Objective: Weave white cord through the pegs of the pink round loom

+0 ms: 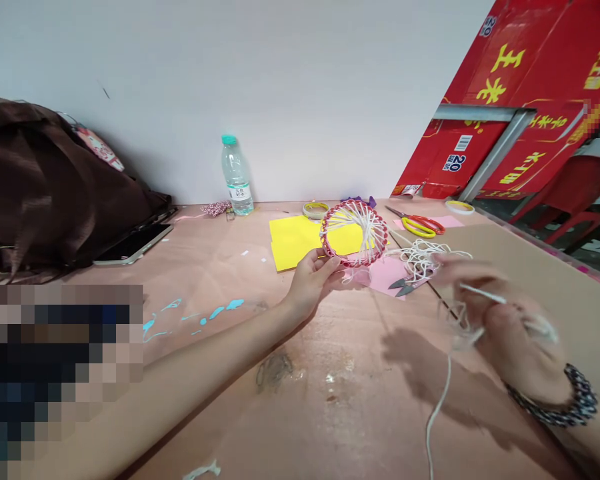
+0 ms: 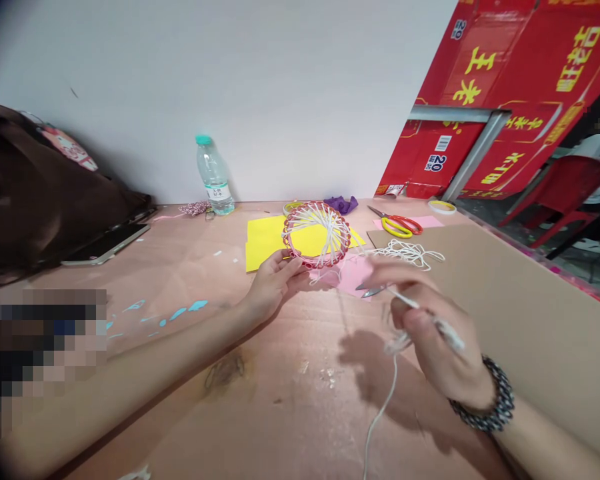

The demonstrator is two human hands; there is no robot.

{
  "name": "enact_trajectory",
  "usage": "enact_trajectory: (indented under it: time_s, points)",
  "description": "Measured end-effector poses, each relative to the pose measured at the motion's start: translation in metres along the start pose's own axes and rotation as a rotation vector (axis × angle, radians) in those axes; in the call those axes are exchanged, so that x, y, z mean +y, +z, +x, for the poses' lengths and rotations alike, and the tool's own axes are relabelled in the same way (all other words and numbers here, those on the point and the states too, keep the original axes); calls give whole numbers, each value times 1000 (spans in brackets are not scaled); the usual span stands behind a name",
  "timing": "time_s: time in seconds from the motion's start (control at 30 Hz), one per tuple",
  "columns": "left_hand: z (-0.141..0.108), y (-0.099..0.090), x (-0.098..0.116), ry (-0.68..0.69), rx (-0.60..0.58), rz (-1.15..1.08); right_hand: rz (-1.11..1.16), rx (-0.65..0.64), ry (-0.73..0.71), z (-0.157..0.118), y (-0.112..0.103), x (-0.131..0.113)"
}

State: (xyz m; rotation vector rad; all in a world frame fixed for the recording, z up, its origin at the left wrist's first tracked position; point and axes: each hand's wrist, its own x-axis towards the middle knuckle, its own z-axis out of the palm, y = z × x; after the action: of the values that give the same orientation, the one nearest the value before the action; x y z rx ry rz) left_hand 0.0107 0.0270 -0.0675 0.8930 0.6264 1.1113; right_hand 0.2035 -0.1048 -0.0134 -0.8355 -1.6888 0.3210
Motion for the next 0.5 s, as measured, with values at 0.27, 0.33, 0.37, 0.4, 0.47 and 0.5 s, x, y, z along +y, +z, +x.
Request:
enact_trajectory:
  time_s: [0.27, 0.33, 0.37, 0.4, 0.47, 0.5]
  points:
    - [0, 0, 1, 6, -27, 27, 448, 69, 1096, -5, 23, 24]
    - [0, 0, 1, 2, -29, 22, 248, 10, 1026, -5, 19, 24]
    - [0, -1, 1, 3, -28, 17, 113, 22, 892, -4, 15, 22]
    - [1, -1, 0, 3, -27, 13, -37, 64, 708, -2, 11, 19]
    - [1, -2, -1, -1, -30, 12, -285, 192, 311, 2, 2, 11]
    - [2, -2, -1, -3, -34, 15, -333, 241, 180, 4, -2, 6]
